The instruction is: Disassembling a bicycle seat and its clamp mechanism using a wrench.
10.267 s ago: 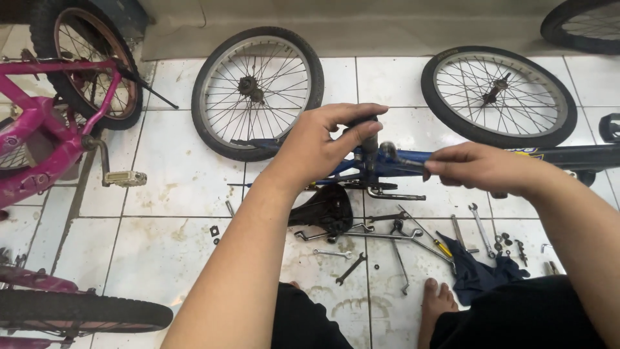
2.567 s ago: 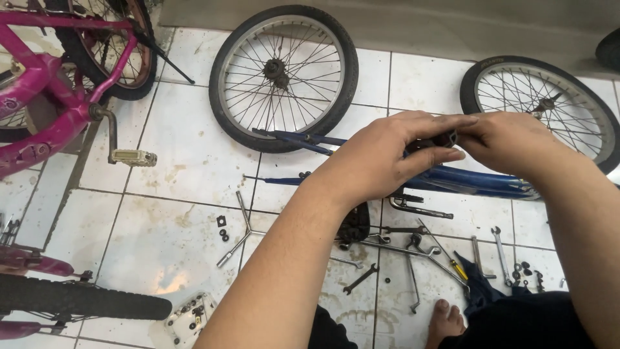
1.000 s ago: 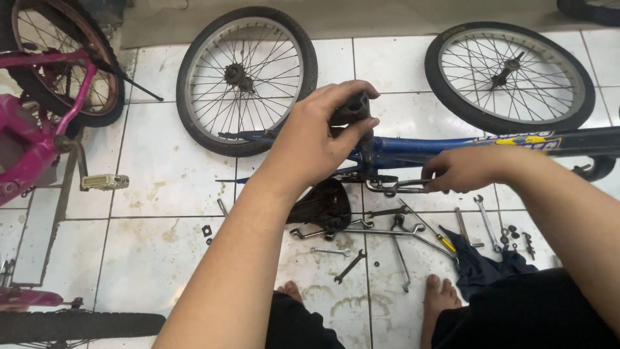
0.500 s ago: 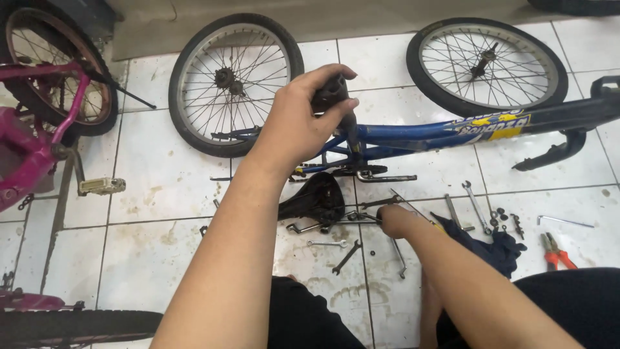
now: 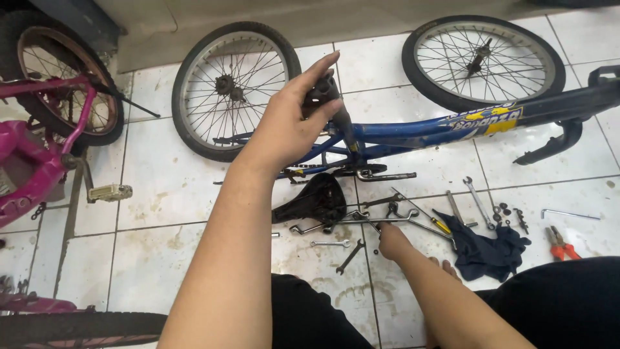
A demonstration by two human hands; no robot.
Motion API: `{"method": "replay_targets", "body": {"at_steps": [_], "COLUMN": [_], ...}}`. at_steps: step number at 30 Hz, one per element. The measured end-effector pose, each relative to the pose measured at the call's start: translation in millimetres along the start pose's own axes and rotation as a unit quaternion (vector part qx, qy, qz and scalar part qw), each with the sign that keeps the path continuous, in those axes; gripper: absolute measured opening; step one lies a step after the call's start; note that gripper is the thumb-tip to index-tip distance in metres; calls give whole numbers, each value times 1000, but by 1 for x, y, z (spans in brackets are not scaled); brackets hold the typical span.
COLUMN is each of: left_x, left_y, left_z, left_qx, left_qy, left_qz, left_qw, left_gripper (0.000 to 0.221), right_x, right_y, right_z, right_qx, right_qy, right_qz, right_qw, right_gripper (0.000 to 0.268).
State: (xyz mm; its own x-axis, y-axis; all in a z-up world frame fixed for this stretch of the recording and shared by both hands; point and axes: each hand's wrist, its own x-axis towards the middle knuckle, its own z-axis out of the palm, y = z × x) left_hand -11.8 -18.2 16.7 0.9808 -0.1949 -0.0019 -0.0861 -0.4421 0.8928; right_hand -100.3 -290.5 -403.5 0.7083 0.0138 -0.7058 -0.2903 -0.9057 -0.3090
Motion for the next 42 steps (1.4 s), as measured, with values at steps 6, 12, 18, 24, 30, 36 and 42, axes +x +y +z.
{"method": "replay_targets", "body": {"at_steps": [6, 12, 18, 24, 30, 36, 42], "left_x": [2, 8, 11, 8, -2, -9, -13], "left_y": [-14, -31, -35, -36, -26, -24, -15], "left_z": [3, 6, 4, 3, 2, -3, -14], "left_qx": [-43, -30, -21, -38, -23, -3, 37], "left_qy": [30, 88, 112, 109, 101, 86, 60], "left_qz": [15, 95, 116, 96, 73, 77, 47], "left_qw": [998, 991, 987, 989, 992, 993, 996], "left_gripper": [56, 44, 38, 39, 40, 44, 51], "right_x": [-39, -79, -72, -122, -184, -195, -182], "right_y": [-31, -71, -92, -157, -197, -189, -198], "right_z": [-18, -58, -102, -214, -301, -335, -326], "right_qx": [-94, -153, -200, -297, -295, -169, -150], "right_qy": [4, 3, -65, -154, -35, 138, 135], "right_qz": [-29, -68, -93, -112, -136, -222, -260], "right_qw": [995, 986, 973, 936, 945, 950, 944], "right_gripper": [43, 53, 57, 51, 47, 51, 77]}}
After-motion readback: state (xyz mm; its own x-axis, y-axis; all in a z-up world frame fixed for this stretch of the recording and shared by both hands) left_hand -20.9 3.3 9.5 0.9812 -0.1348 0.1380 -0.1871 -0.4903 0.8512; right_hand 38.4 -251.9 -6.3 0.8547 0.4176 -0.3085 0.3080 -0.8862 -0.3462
